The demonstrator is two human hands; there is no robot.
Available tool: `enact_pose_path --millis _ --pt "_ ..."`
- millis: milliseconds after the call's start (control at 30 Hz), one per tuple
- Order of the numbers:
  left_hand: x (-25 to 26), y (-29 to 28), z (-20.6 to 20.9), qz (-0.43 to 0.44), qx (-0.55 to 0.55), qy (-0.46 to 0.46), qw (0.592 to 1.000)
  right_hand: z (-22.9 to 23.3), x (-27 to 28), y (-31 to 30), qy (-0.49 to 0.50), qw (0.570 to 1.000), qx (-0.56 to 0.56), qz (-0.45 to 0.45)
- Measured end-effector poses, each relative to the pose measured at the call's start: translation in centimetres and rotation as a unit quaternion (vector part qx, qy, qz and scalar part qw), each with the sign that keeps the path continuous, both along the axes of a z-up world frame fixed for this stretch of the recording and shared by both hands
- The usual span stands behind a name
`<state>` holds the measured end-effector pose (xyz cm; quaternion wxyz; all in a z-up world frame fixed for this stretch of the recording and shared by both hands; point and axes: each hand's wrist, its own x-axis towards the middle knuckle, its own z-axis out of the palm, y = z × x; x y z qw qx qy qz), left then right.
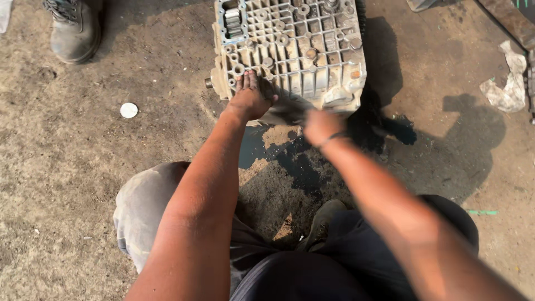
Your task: The person scrubs the exterior of a large metal engine block with a wire brush, focusing on the fins and crevices. Another person occasionally assists by using a wrench on the engine.
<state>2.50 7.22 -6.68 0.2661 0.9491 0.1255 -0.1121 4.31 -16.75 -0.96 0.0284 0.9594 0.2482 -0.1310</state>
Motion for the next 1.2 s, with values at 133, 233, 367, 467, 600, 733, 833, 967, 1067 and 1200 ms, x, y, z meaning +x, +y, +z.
enact_pose_path --millis 133,233,367,467,600,733,833,967,1067,1200 --pt "1.0 0.5 -1.0 0.004 -0.02 -0.018 1.0 -3.0 -2.7 6.5 0.023 0.997 0.076 0.019" --pt "0.5 0.2 -1.3 -0.003 -0.019 -0.008 1.0 -2.1 -0.4 4.2 0.041 0.996 0.072 0.02" --pt "0.7 0.6 0.4 -0.003 -0.051 0.006 0.999 4.6 4.4 -5.7 0.009 1.0 -0.011 0.016" --pt "1.0 0.3 1.6 -0.012 -0.049 0.07 0.996 6.4 4.2 -6.9 -0.002 0.997 -0.051 -0.05" --pt "0.7 0.3 1.1 -0.042 -0.024 0.052 0.997 0.8 1.0 -1.3 0.056 0.995 -0.014 -0.087" --pt "1.4 0.9 0.1 -0.058 -0.017 -0.001 0.998 -4.7 -3.2 7.5 0.02 0.998 0.042 0.042" --pt "0.4 1.0 -0.6 -0.013 -0.094 -0.013 0.995 -1.8 -1.2 6.2 0.064 0.998 -0.015 0.025" --pt "1.2 1.8 1.2 -0.061 -0.102 0.057 0.991 7.0 2.7 -2.3 0.029 0.997 -0.072 -0.028" --pt "1.8 1.8 2.0 -0.08 -0.098 0.074 0.989 9.7 2.8 -5.4 -0.01 0.995 -0.081 -0.055" --pt "1.8 1.3 2.4 -0.073 -0.097 0.083 0.989 3.3 0.9 -2.5 0.016 0.995 -0.078 -0.063"
